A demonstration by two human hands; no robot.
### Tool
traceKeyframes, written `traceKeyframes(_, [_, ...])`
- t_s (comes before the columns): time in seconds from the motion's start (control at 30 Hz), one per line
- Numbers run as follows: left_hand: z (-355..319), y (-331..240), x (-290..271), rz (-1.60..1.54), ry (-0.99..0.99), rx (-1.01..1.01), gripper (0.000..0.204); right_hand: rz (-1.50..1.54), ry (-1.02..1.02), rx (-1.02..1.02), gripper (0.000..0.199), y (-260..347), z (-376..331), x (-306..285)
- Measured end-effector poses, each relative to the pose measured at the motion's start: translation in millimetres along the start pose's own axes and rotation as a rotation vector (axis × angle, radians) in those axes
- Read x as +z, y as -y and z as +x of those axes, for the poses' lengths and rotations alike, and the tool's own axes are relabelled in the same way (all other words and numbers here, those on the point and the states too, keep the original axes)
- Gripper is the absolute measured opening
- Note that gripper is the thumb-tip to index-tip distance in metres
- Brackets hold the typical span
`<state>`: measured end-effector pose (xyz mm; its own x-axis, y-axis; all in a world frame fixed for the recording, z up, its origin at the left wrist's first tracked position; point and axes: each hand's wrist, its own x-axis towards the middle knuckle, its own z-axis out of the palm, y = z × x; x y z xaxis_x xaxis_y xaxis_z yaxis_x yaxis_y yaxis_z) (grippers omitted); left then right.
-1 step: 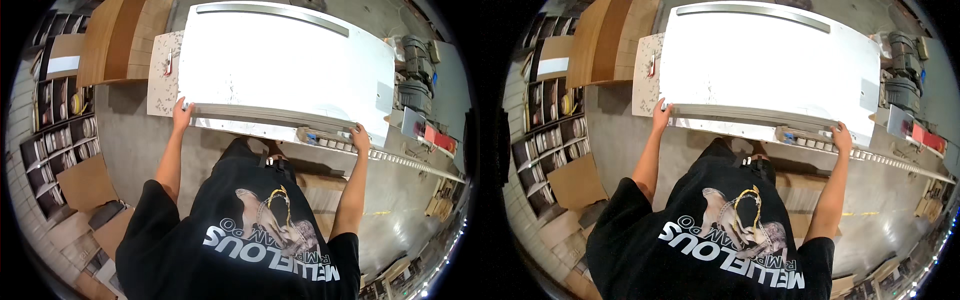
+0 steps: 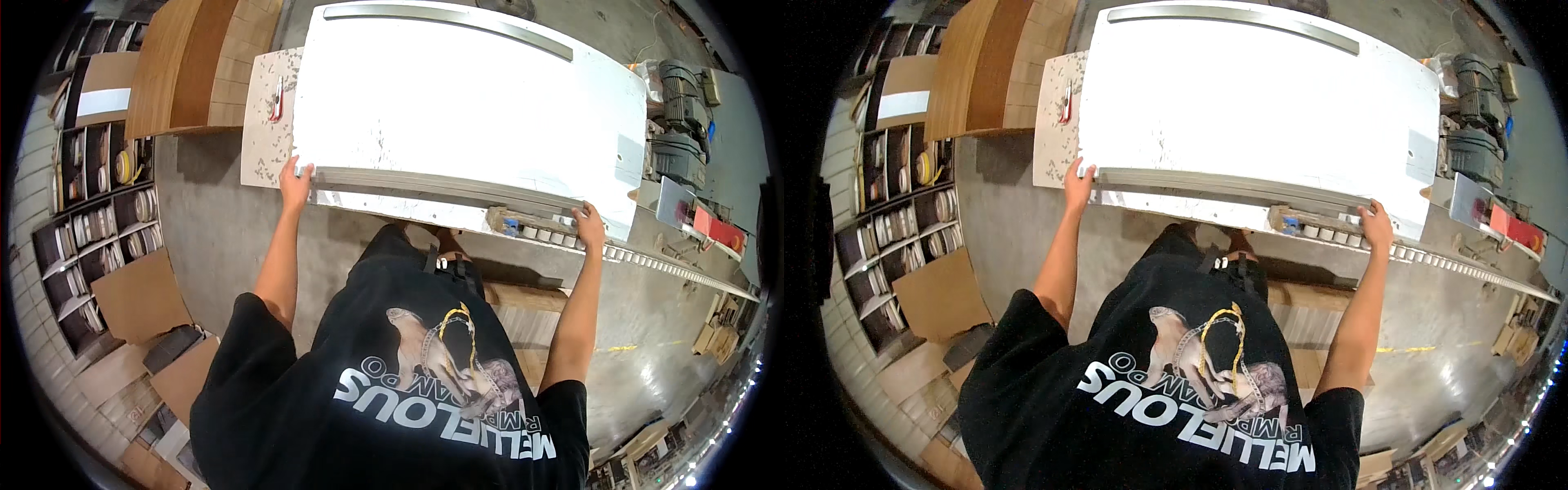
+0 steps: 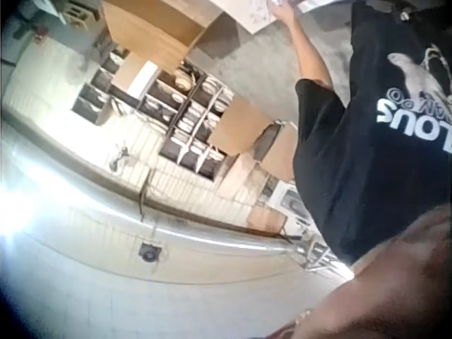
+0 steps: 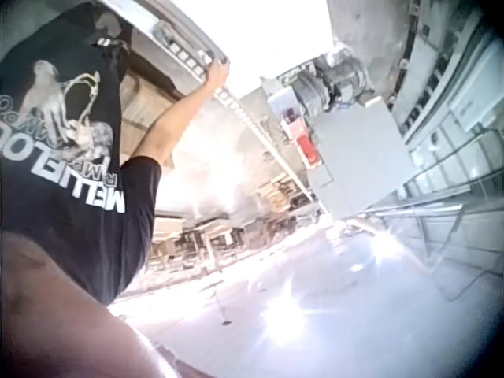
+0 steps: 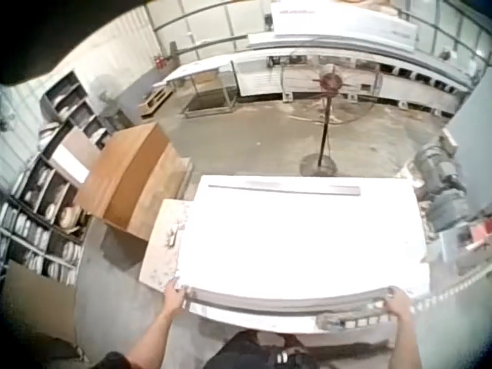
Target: The recorder is seen picking up, inspecting, and arranging various wooden furniture components near a manufacturing machine.
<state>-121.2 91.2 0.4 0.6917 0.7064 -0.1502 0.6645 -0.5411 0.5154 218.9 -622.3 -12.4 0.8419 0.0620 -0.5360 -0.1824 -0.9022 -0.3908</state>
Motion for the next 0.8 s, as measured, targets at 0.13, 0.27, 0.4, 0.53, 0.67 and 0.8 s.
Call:
traceKeyframes(0.13, [12.8,1.3,-1.1,-0.258,-0.021,-0.287,0.059,0.063,0.009,0.004,0.071,-23.6,18.7,2.1])
traceKeyframes(0.27, [13.0,2.4,18.9,-0.353,0.027,-0.280,0.054,0.000,-0.020,-0.021,0.068,-12.5,25.6,9.9])
traceKeyframes(0.4, [-0.3,-13.7,33.9,-0.347,-0.044,-0.276,0.053,-0.046,0.044,0.067,0.070,10.3,25.8,16.5])
traceKeyframes(0.53, [-5.9,-44.3,42.7,-0.275,-0.042,-0.252,0.058,-0.078,-0.031,0.045,0.072,-20.0,37.1,17.3])
traceKeyframes(0.67, [-9.5,-51.6,40.9,-0.353,-0.095,-0.348,0.063,-0.074,-0.014,0.093,0.060,-1.6,26.7,11.3])
traceKeyframes(0.8, [-8.0,-38.8,34.0,-0.378,-0.081,-0.385,0.062,0.020,0.170,0.193,0.084,32.1,21.2,0.2])
